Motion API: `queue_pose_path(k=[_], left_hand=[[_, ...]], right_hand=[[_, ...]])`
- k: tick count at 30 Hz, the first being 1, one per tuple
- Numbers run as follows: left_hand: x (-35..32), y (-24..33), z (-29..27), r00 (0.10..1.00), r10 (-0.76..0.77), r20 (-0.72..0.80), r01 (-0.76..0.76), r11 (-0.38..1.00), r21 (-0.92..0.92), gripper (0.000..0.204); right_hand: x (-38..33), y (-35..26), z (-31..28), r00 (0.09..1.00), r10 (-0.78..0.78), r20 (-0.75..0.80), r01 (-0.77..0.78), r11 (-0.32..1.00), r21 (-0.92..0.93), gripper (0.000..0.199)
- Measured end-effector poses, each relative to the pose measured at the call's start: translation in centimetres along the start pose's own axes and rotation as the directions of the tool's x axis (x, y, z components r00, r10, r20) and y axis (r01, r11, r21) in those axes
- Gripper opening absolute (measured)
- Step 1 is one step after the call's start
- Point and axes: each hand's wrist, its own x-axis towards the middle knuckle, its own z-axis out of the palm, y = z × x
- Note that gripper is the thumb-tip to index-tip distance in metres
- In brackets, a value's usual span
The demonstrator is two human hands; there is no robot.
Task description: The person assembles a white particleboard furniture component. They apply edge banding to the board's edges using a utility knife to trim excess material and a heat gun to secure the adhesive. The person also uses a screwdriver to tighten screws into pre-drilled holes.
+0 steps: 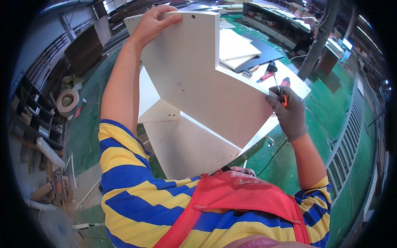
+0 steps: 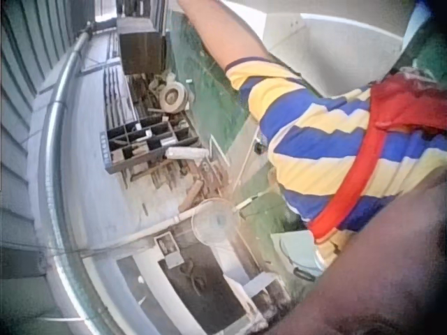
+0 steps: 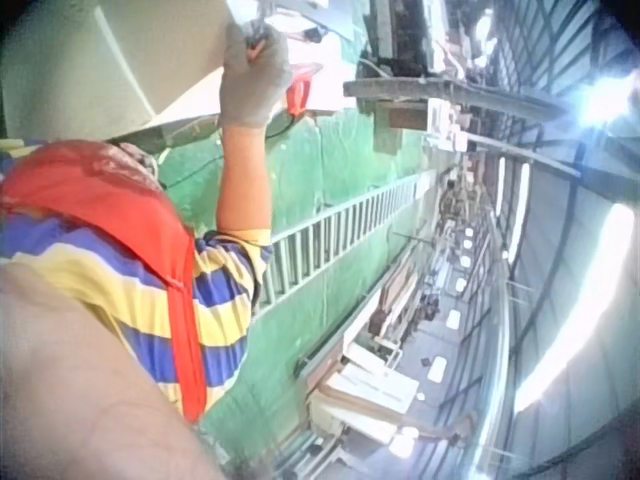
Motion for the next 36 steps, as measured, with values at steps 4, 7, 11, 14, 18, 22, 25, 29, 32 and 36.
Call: queue_pose_path(k=[4, 7, 11, 14, 18, 22, 25, 29, 32, 36], left_hand=[[3.2, -2.2, 3.6, 0.98, 0.191, -0.056, -0.189, 0.981, 0.029, 0.04], [6.1, -2.4, 6.4, 1.0, -0.009, 0.0, 0.009, 0.999, 0.045, 0.031], [8.3, 0.1, 14.9, 0.931, 0.078, -0.355, -0.149, 0.973, -0.179, 0.056], [8.8, 2.8, 20.8, 0.99, 0.009, -0.141, -0.049, 0.958, -0.284, 0.054], [7.4, 6.4, 28.2, 0.996, 0.02, 0.086, 0.01, 0.945, -0.328, 0.054], [3.9, 8.4, 38.8, 0.944, 0.295, 0.145, -0.233, 0.911, -0.339, 0.053], [-0.8, 10.0, 45.1, 0.872, 0.413, 0.264, -0.326, 0.89, -0.318, 0.053], [-6.9, 11.5, 51.9, 0.811, 0.421, 0.407, -0.395, 0.906, -0.149, 0.054], [-10.6, 13.1, 54.4, 0.747, 0.398, 0.532, -0.362, 0.915, -0.176, 0.051], [-14.3, 13.0, 57.2, 0.673, 0.402, 0.621, -0.368, 0.91, -0.19, 0.047]], right_hand=[[-1.0, -1.1, -0.2, 0.999, 0.054, 0.003, -0.054, 0.998, 0.008, 0.031], [-2.2, -2.5, -0.5, 0.997, 0.061, 0.053, -0.06, 0.998, -0.011, 0.031], [-4.0, -2.8, -0.3, 0.99, 0.105, 0.094, -0.108, 0.994, 0.029, 0.031], [-6.3, -2.2, -0.6, 0.975, 0.188, 0.116, -0.195, 0.98, 0.044, 0.032], [-9.8, -0.5, -0.4, 0.955, 0.282, 0.092, -0.289, 0.955, 0.07, 0.03], [-14.4, 4.0, 0.0, 0.892, 0.416, 0.178, -0.443, 0.884, 0.15, 0.038], [-17.9, 6.7, 0.5, 0.823, 0.483, 0.3, -0.551, 0.808, 0.209, 0.047], [-22.2, 10.4, 1.9, 0.691, 0.612, 0.384, -0.719, 0.638, 0.277, 0.049], [-24.0, 12.5, 2.9, 0.588, 0.689, 0.425, -0.809, 0.521, 0.274, 0.049], [-27.6, 15.7, 5.0, 0.62, 0.687, 0.38, -0.785, 0.544, 0.297, 0.047]])
